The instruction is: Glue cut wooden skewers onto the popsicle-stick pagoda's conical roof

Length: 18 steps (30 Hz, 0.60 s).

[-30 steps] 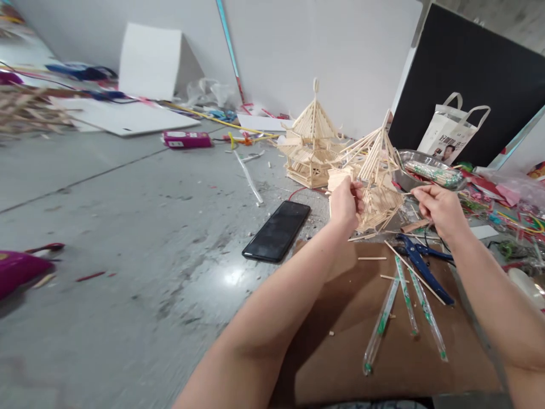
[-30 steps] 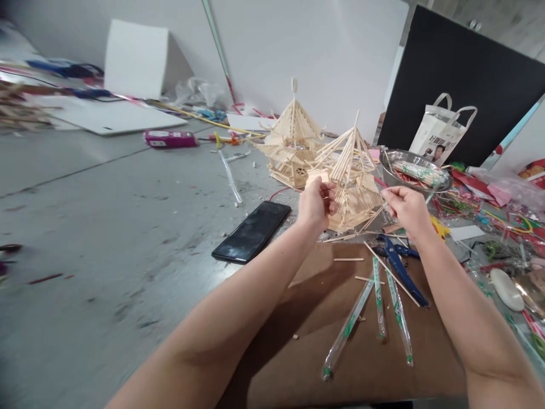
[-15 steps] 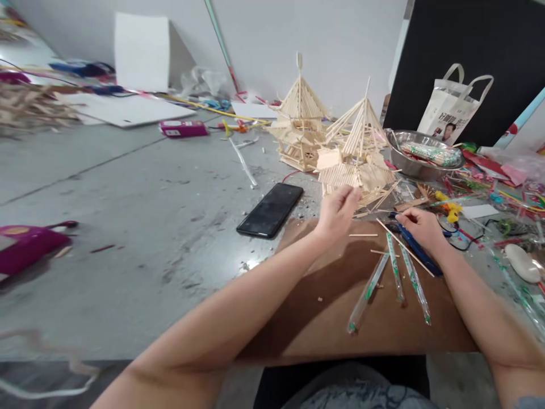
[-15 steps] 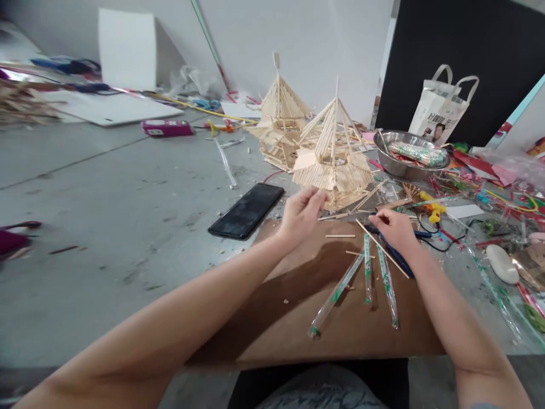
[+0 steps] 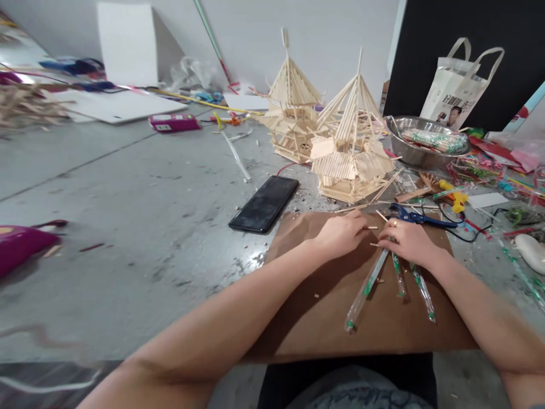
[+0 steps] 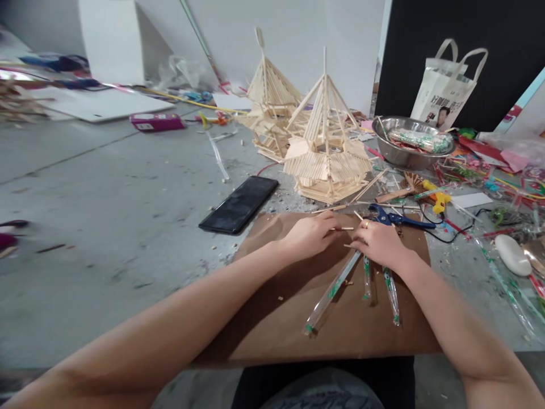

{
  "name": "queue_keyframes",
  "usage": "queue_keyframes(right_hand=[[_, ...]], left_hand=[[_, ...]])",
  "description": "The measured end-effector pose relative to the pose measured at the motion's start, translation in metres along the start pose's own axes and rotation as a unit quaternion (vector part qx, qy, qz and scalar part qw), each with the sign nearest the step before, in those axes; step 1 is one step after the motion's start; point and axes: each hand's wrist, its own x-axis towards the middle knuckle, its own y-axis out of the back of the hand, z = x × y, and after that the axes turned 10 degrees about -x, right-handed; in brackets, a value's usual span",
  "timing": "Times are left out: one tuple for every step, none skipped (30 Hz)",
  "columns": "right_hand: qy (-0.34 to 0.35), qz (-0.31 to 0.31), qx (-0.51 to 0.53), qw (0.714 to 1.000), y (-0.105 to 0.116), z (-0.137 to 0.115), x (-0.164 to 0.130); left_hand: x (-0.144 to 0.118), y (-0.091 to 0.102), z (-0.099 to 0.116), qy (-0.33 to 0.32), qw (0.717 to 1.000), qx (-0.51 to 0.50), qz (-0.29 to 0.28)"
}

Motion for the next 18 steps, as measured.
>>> queue_keyframes(right_hand=[[0.003, -0.010, -0.011, 1.000, 0.001, -0.002, 0.000], [0.005, -0.020, -0.021, 1.000, 0.001, -0.003, 0.000], [0.007, -0.029, -0.030, 0.999, 0.002, -0.003, -0.001], [0.010, -0.039, -0.038, 0.998, 0.002, -0.002, -0.001], [0.016, -0.049, -0.044, 0.998, 0.002, -0.001, -0.001], [0.025, -0.060, -0.048, 0.997, 0.002, -0.001, -0.002], [0.036, -0.070, -0.050, 0.996, 0.002, 0.000, -0.002], [0.045, -0.078, -0.052, 0.995, 0.001, 0.000, -0.002], [0.051, -0.081, -0.052, 0.994, 0.001, -0.001, -0.003], [0.053, -0.079, -0.050, 0.994, 0.000, -0.001, -0.003], [0.048, -0.070, -0.045, 0.995, 0.000, -0.001, -0.003], [0.034, -0.051, -0.037, 0.997, 0.000, 0.000, -0.004], [0.012, -0.025, -0.027, 0.999, 0.001, 0.003, -0.004], [-0.015, 0.004, -0.018, 1.000, 0.002, 0.006, -0.004], [-0.047, 0.034, -0.011, 0.998, 0.004, 0.011, -0.004], [-0.079, 0.060, -0.008, 0.995, 0.005, 0.016, -0.004], [-0.107, 0.081, -0.008, 0.991, 0.006, 0.023, -0.004], [-0.130, 0.097, -0.010, 0.987, 0.007, 0.029, -0.004]], left_hand=[[0.000, -0.001, 0.000, -0.008, 1.000, 0.003, -0.001], [-0.001, -0.002, 0.001, -0.015, 1.000, 0.005, -0.002], [-0.001, -0.002, 0.002, -0.020, 1.000, 0.009, -0.004], [-0.001, -0.002, 0.003, -0.024, 1.000, 0.015, -0.007], [-0.001, -0.002, 0.004, -0.025, 0.999, 0.023, -0.011], [-0.001, -0.002, 0.005, -0.025, 0.999, 0.032, -0.017], [-0.002, -0.001, 0.006, -0.024, 0.999, 0.040, -0.025], [-0.002, -0.001, 0.006, -0.022, 0.998, 0.048, -0.032], [-0.002, -0.001, 0.007, -0.020, 0.998, 0.053, -0.040], [-0.002, -0.002, 0.007, -0.017, 0.997, 0.054, -0.044], [-0.002, -0.002, 0.007, -0.015, 0.997, 0.053, -0.046], [-0.002, -0.002, 0.007, -0.012, 0.998, 0.049, -0.044], [-0.002, -0.003, 0.006, -0.009, 0.998, 0.044, -0.038], [-0.002, -0.003, 0.005, -0.003, 0.999, 0.040, -0.032], [-0.001, -0.003, 0.004, 0.005, 0.999, 0.039, -0.025], [-0.001, -0.003, 0.003, 0.016, 0.999, 0.041, -0.019], [0.000, -0.002, 0.001, 0.029, 0.998, 0.047, -0.013], [0.001, -0.001, -0.001, 0.044, 0.998, 0.053, -0.005]])
